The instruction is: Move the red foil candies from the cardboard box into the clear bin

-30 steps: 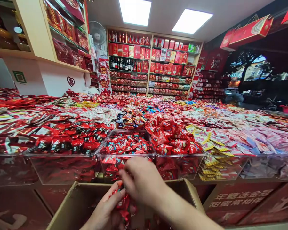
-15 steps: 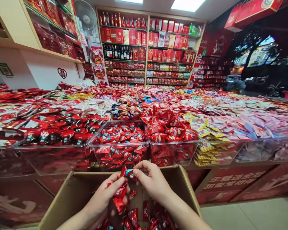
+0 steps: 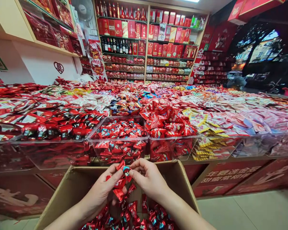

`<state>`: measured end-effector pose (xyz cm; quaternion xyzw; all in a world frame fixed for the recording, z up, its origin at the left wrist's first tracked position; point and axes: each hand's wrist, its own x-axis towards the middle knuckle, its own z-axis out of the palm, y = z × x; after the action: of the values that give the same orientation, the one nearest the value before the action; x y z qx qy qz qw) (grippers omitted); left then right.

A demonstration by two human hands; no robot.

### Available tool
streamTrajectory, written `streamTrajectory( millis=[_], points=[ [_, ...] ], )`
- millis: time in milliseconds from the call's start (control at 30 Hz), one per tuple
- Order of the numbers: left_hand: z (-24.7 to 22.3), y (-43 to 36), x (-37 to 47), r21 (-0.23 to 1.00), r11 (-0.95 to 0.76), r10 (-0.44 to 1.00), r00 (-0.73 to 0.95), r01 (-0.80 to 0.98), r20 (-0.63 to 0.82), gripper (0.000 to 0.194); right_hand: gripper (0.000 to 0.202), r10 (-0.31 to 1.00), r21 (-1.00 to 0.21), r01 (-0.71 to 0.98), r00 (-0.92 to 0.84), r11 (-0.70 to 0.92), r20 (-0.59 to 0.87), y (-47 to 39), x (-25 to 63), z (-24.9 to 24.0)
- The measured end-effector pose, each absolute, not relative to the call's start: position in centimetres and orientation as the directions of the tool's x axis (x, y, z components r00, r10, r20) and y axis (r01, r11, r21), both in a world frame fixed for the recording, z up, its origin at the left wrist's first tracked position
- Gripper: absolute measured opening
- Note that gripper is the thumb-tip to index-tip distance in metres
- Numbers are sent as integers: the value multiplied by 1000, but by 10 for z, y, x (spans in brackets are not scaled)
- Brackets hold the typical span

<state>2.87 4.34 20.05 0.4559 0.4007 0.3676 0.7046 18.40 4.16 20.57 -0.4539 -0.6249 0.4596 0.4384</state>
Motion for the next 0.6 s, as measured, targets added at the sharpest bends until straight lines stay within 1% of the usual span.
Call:
streamTrajectory(
  millis=[33,100,200,233,300,400,500,533,567,600],
  points=[
    [201,43,28,935,323,880,411,-149,-238,23,12,965,-958,204,-209,202,158,40,184,206],
    [202,44,28,917,361,875,403,-172,-269,23,13,932,-896,296,-253,330,260,38,184,208],
    [205,44,27,880,417,863,403,-226,-306,23,29,801,-712,389,-416,584,429,34,186,211],
    [207,44,27,871,427,859,409,-241,-308,23,28,754,-643,409,-465,647,463,33,186,211],
    [209,44,26,855,438,856,419,-278,-302,23,20,694,-519,463,-514,719,504,30,187,212],
    [210,44,24,826,444,864,410,-348,-292,25,16,625,-345,536,-528,771,575,31,186,226],
    [210,43,22,799,463,857,424,-383,-293,29,14,537,-172,597,-512,784,670,48,181,263],
    [210,43,22,796,470,851,434,-382,-295,30,12,552,-135,650,-496,748,670,59,178,279],
    [209,42,22,797,474,847,442,-376,-295,30,12,594,-114,712,-474,693,650,73,174,294],
    [208,42,22,801,473,845,448,-368,-293,30,13,667,-92,790,-442,606,600,90,170,308]
  ],
)
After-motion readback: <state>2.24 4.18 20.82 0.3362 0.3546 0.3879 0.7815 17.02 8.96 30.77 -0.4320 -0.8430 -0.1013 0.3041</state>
